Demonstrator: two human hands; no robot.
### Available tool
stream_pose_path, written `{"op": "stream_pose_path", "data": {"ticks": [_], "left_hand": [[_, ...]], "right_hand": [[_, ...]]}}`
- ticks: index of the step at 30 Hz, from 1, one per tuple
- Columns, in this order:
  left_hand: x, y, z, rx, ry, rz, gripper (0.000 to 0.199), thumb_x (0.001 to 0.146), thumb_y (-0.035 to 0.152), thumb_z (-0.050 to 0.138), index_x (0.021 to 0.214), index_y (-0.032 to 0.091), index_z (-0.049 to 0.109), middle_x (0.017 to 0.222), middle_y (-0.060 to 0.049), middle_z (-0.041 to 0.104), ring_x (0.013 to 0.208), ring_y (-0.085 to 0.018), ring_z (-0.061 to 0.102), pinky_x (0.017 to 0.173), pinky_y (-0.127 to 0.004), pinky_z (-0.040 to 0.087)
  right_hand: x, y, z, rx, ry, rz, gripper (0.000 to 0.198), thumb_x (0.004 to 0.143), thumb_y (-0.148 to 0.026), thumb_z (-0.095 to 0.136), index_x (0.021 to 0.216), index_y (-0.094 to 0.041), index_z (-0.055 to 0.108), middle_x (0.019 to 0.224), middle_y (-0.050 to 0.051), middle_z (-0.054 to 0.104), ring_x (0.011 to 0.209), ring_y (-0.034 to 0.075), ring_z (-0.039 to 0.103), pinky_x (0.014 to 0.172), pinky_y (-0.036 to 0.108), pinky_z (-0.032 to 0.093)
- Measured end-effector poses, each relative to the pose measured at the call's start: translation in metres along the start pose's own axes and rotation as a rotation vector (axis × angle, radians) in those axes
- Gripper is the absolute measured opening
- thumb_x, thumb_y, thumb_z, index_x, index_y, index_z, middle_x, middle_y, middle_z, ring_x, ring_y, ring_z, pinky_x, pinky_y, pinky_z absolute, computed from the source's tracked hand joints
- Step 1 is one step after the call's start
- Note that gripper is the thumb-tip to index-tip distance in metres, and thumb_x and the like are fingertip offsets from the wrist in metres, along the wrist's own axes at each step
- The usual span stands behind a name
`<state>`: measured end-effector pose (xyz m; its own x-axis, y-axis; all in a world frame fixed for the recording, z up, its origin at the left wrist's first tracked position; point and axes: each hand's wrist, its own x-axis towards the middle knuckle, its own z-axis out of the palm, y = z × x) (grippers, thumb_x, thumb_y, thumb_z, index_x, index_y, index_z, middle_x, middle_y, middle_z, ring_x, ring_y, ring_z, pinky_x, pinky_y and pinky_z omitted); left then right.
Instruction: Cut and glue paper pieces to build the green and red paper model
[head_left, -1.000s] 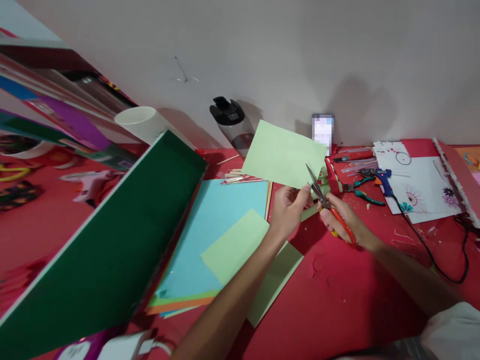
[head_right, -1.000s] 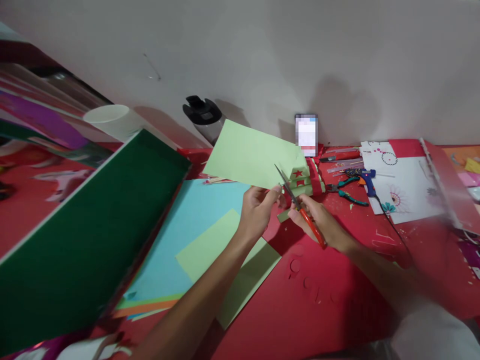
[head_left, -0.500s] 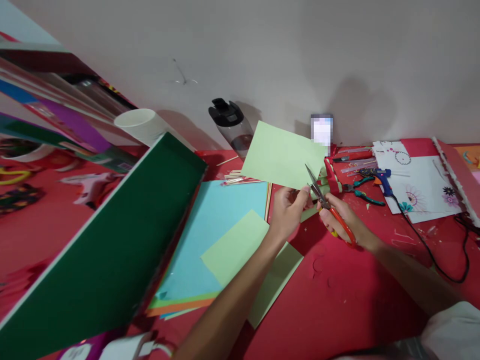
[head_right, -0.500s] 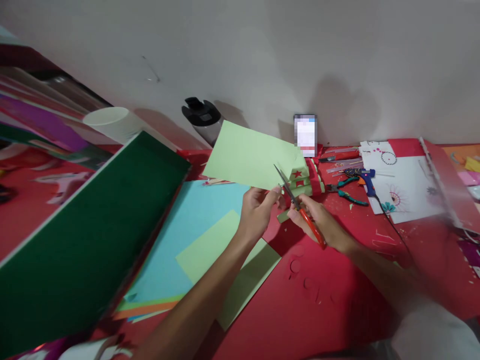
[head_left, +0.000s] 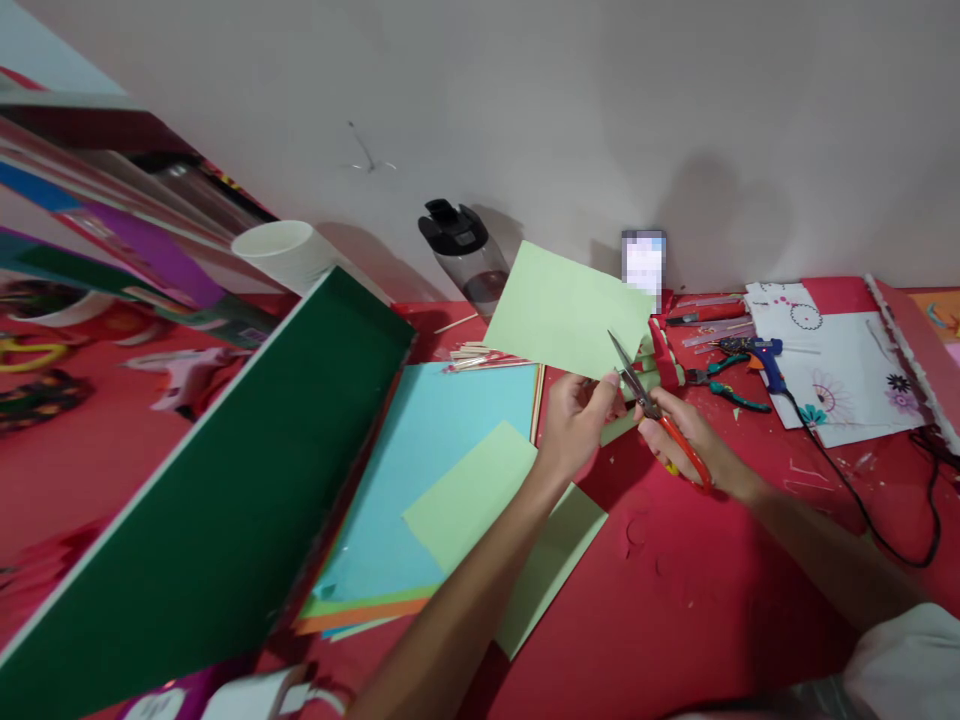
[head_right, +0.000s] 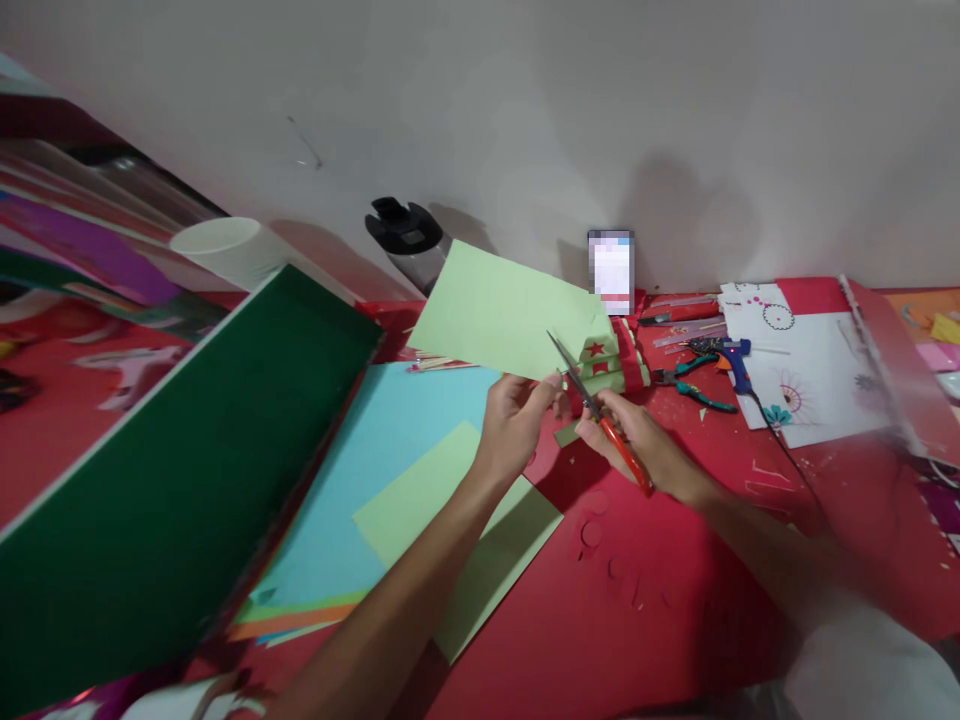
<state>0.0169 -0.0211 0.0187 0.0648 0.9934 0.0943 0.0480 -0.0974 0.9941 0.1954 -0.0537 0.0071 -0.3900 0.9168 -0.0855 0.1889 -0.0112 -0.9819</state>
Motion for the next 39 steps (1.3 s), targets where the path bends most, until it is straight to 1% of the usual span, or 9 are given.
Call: {"op": "stream_pose_path", "data": {"ticks": [6, 8, 10, 12, 14, 19, 28, 34, 39], "left_hand": [[0.002, -0.007, -0.004, 0.049, -0.011, -0.003, 0.037, 0.095, 0.038, 0.062, 0.063, 0.022, 0.052, 0.054, 0.000, 0.062, 0.054, -0.015, 0.062, 0.055, -0.027, 0.048], [0.003, -0.008, -0.005, 0.011, -0.006, 0.019, 0.031, 0.094, 0.039, 0.065, 0.071, 0.022, 0.053, 0.055, 0.002, 0.060, 0.054, -0.015, 0.060, 0.054, -0.027, 0.047], [0.003, -0.007, -0.004, -0.054, -0.004, 0.065, 0.022, 0.093, 0.038, 0.068, 0.084, 0.022, 0.057, 0.060, 0.005, 0.060, 0.052, -0.013, 0.058, 0.053, -0.026, 0.047], [0.004, -0.006, -0.003, -0.099, -0.016, 0.115, 0.020, 0.093, 0.039, 0.069, 0.093, 0.022, 0.059, 0.066, 0.006, 0.059, 0.051, -0.012, 0.055, 0.053, -0.026, 0.048], [0.004, -0.006, -0.003, -0.111, -0.025, 0.136, 0.021, 0.095, 0.041, 0.068, 0.092, 0.022, 0.058, 0.068, 0.006, 0.058, 0.051, -0.011, 0.055, 0.054, -0.025, 0.049], [0.005, -0.010, -0.007, -0.095, -0.003, 0.095, 0.025, 0.097, 0.045, 0.066, 0.090, 0.023, 0.055, 0.059, 0.007, 0.055, 0.050, -0.012, 0.057, 0.052, -0.025, 0.047], [0.005, -0.009, -0.010, 0.005, -0.014, 0.086, 0.027, 0.100, 0.049, 0.062, 0.090, 0.024, 0.054, 0.059, 0.006, 0.054, 0.053, -0.014, 0.055, 0.054, -0.026, 0.045], [0.003, -0.007, -0.009, 0.055, -0.040, 0.112, 0.024, 0.099, 0.043, 0.062, 0.087, 0.024, 0.053, 0.059, 0.006, 0.052, 0.053, -0.014, 0.053, 0.053, -0.026, 0.041], [0.006, -0.011, -0.010, 0.011, -0.040, 0.097, 0.022, 0.096, 0.039, 0.061, 0.083, 0.024, 0.052, 0.057, 0.006, 0.052, 0.051, -0.013, 0.053, 0.053, -0.025, 0.042]], "right_hand": [[0.001, -0.011, -0.007, -0.079, -0.026, -0.014, 0.035, 0.099, -0.056, 0.066, 0.098, -0.022, 0.055, 0.072, -0.006, 0.049, 0.058, 0.011, 0.043, 0.055, 0.025, 0.036], [0.001, -0.013, -0.009, -0.102, -0.025, -0.008, 0.034, 0.099, -0.055, 0.065, 0.097, -0.023, 0.055, 0.071, -0.006, 0.048, 0.058, 0.011, 0.042, 0.056, 0.025, 0.035], [0.001, -0.014, -0.010, -0.117, -0.023, 0.001, 0.034, 0.099, -0.055, 0.065, 0.097, -0.023, 0.055, 0.070, -0.006, 0.048, 0.058, 0.011, 0.041, 0.056, 0.025, 0.034], [0.001, -0.014, -0.011, -0.124, -0.018, 0.010, 0.033, 0.100, -0.055, 0.064, 0.097, -0.023, 0.056, 0.071, -0.006, 0.048, 0.060, 0.011, 0.041, 0.057, 0.025, 0.034], [0.001, -0.014, -0.011, -0.132, -0.014, 0.015, 0.034, 0.100, -0.055, 0.063, 0.097, -0.022, 0.056, 0.072, -0.006, 0.049, 0.061, 0.011, 0.041, 0.058, 0.025, 0.034], [0.001, -0.014, -0.010, -0.158, -0.028, 0.022, 0.033, 0.100, -0.053, 0.063, 0.094, -0.022, 0.055, 0.068, -0.007, 0.047, 0.058, 0.011, 0.040, 0.057, 0.025, 0.032], [0.000, -0.014, -0.008, -0.116, 0.001, 0.047, 0.032, 0.100, -0.054, 0.064, 0.095, -0.023, 0.055, 0.069, -0.006, 0.048, 0.057, 0.011, 0.043, 0.055, 0.025, 0.033], [0.001, -0.014, -0.007, -0.095, 0.000, 0.047, 0.033, 0.099, -0.053, 0.066, 0.091, -0.023, 0.053, 0.069, -0.006, 0.047, 0.058, 0.011, 0.041, 0.055, 0.024, 0.033], [0.001, -0.011, -0.008, -0.107, -0.020, 0.058, 0.032, 0.099, -0.051, 0.067, 0.093, -0.022, 0.055, 0.068, -0.007, 0.047, 0.056, 0.010, 0.040, 0.052, 0.023, 0.032]]}}
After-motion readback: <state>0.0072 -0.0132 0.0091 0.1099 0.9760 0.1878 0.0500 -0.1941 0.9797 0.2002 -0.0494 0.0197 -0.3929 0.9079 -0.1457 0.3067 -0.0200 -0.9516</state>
